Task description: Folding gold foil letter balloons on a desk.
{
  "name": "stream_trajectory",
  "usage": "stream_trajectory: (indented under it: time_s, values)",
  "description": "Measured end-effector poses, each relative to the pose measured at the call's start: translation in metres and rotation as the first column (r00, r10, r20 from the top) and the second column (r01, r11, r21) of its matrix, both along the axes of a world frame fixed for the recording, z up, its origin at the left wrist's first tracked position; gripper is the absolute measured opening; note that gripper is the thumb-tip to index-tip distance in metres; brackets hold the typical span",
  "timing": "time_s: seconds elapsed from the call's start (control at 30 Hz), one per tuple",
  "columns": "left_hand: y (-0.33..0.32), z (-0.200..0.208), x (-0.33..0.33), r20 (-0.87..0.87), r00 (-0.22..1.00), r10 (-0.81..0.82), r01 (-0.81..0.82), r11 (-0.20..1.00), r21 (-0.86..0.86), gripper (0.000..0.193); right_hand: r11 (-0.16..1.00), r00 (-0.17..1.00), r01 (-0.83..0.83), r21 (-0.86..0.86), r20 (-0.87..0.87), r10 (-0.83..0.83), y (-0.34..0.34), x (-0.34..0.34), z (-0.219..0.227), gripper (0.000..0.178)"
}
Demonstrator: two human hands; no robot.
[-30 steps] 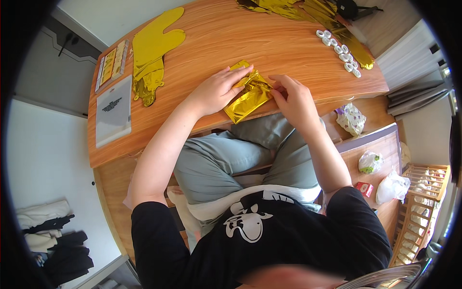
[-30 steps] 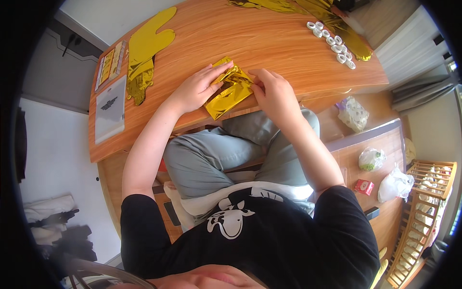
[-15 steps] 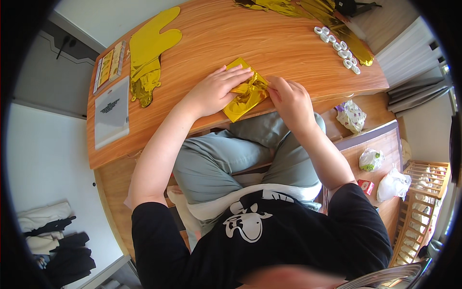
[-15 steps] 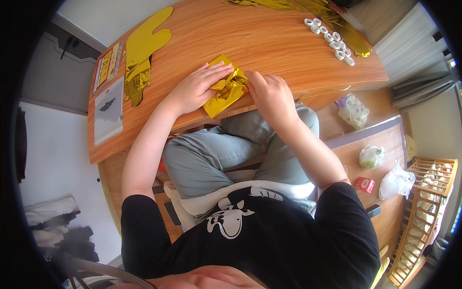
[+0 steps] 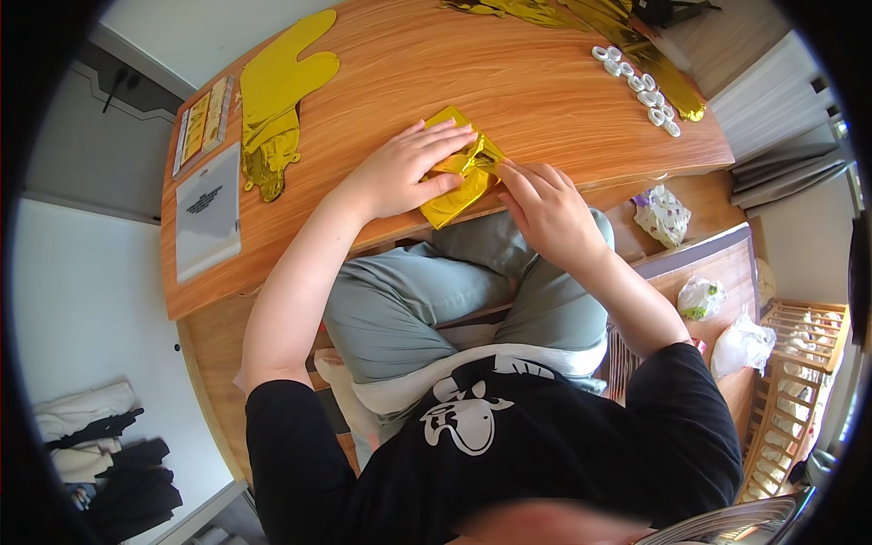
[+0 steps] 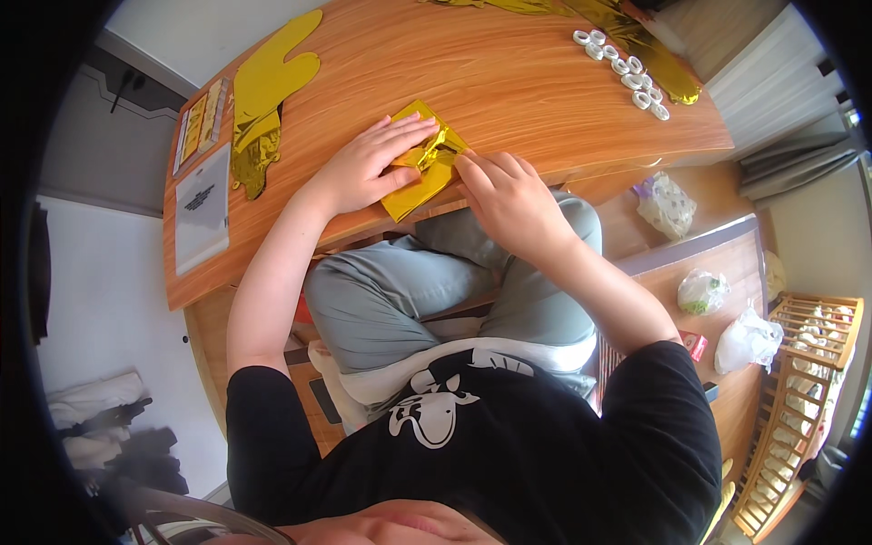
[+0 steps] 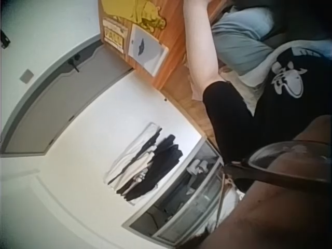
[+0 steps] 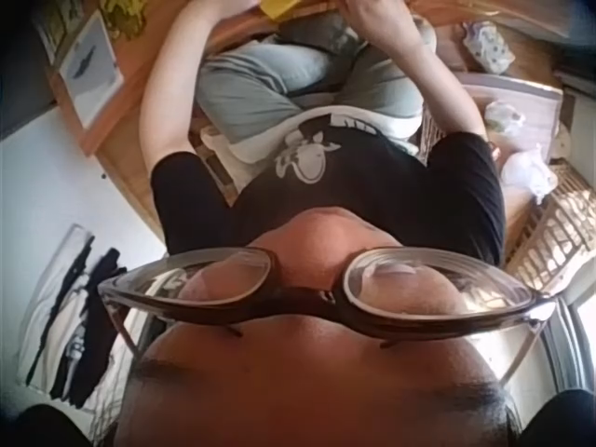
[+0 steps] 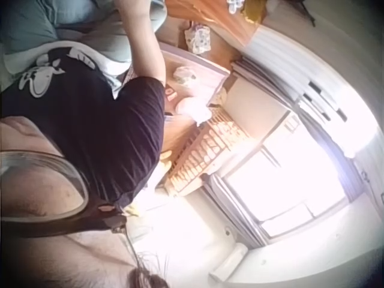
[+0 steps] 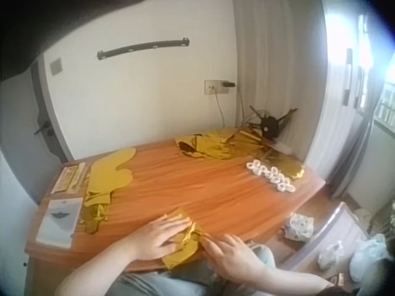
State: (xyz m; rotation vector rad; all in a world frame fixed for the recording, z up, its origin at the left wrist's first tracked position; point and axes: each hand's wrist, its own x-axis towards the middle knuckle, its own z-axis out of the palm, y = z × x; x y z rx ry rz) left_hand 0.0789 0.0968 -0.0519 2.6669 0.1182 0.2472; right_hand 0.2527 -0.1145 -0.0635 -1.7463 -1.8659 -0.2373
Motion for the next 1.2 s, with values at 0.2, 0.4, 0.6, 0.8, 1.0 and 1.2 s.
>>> stream_trajectory:
  time_s: [0.2,0.4,0.6,0.8,1.0,1.2]
  values:
    - [-0.002,-0.003,-0.002,-0.016,1.0,-0.019,0.02,0.996,0.087,0.067,0.999,0.996,-0.032,0.001,0.086,0.032,-0.001,0.006,0.003,0.03]
    - [0.002,0.002,-0.006,-0.051,0.989,-0.142,0.146,0.986,0.079,0.067,0.972,0.921,-0.229,-0.055,-0.335,0.198,0.011,0.038,0.018,0.02]
    - [0.01,0.002,-0.005,-0.098,0.977,-0.188,0.197,0.977,0.084,0.066,0.886,0.877,-0.464,0.007,-0.141,0.46,0.044,0.062,0.023,0.019]
    - [0.01,0.001,-0.004,-0.088,0.976,-0.198,0.205,0.976,0.079,0.067,0.883,0.873,-0.468,-0.031,-0.171,0.457,0.054,0.065,0.019,0.021]
    - [0.012,-0.002,-0.005,-0.08,0.976,-0.201,0.211,0.966,0.148,0.07,0.842,0.84,-0.538,-0.04,-0.112,0.532,0.067,0.071,0.019,0.026]
    - [0.01,0.009,-0.004,-0.176,0.978,-0.112,0.084,0.984,-0.157,0.087,0.808,0.809,-0.587,-0.053,-0.048,0.586,0.084,0.068,0.018,0.036]
